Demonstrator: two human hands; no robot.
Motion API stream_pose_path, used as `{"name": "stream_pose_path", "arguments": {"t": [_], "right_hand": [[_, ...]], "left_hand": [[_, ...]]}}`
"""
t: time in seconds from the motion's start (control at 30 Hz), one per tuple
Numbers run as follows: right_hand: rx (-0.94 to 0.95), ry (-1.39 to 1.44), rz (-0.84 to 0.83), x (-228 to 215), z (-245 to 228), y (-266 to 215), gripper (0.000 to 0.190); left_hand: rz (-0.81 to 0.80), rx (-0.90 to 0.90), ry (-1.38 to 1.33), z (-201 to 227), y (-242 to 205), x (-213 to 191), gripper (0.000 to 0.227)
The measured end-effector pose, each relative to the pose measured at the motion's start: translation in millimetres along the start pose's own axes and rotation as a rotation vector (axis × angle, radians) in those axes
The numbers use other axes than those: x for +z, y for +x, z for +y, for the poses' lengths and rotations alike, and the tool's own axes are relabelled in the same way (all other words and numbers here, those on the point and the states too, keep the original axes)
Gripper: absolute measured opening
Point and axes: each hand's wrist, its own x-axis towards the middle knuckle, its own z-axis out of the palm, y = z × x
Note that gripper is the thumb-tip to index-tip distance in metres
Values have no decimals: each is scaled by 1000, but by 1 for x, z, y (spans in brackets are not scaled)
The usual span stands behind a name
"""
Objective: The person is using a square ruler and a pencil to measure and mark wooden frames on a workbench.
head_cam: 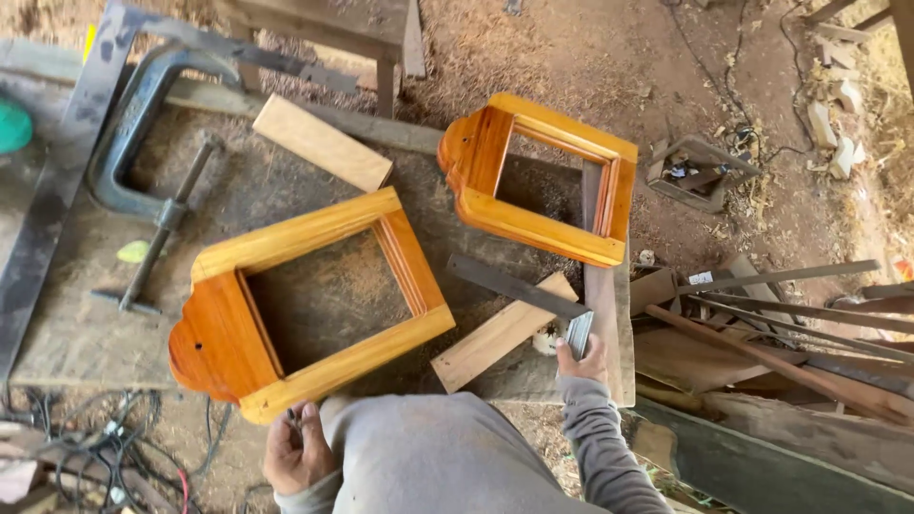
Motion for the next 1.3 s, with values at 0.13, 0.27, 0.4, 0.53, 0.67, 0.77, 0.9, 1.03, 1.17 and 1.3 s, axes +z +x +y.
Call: {"name": "stream_pose_path", "arguments": {"t": [0.13, 0.27, 0.4, 0.53, 0.67, 0.77, 0.9, 1.03, 1.17, 1.3], "right_hand": [[145, -63, -302, -50, -76, -3, 68], [219, -361, -496, -90, -125, 23, 65], [-327, -307, -178, -59, -111, 73, 60], [-790, -243, -28, -36, -138, 121, 81], [-827, -277, -181, -5, -144, 158, 90], [-918, -214, -80, 25, -120, 175, 84], [-1043, -155, -15, 18, -122, 177, 73], [-1045, -283, 24, -15, -136, 183, 63], [-1111, -505, 221, -80, -143, 198, 27], [-1119, -529, 250, -134, -168, 247, 10]], "left_hand": [[88, -48, 78, -18, -6, 5, 16], [120, -130, 205, -37, -10, -10, 21], [50, -41, 120, -10, -9, 1, 17], [-71, -20, 292, -13, 0, 0, 21], [-100, 206, 374, 20, 8, 4, 18], [-117, 154, 300, -31, 0, 2, 17], [-48, 225, 424, 25, -4, 0, 12], [-15, 109, 368, 31, -3, 5, 12], [-40, -65, 402, 27, -4, 5, 11], [-6, 225, 368, 49, 7, 6, 12]]}}
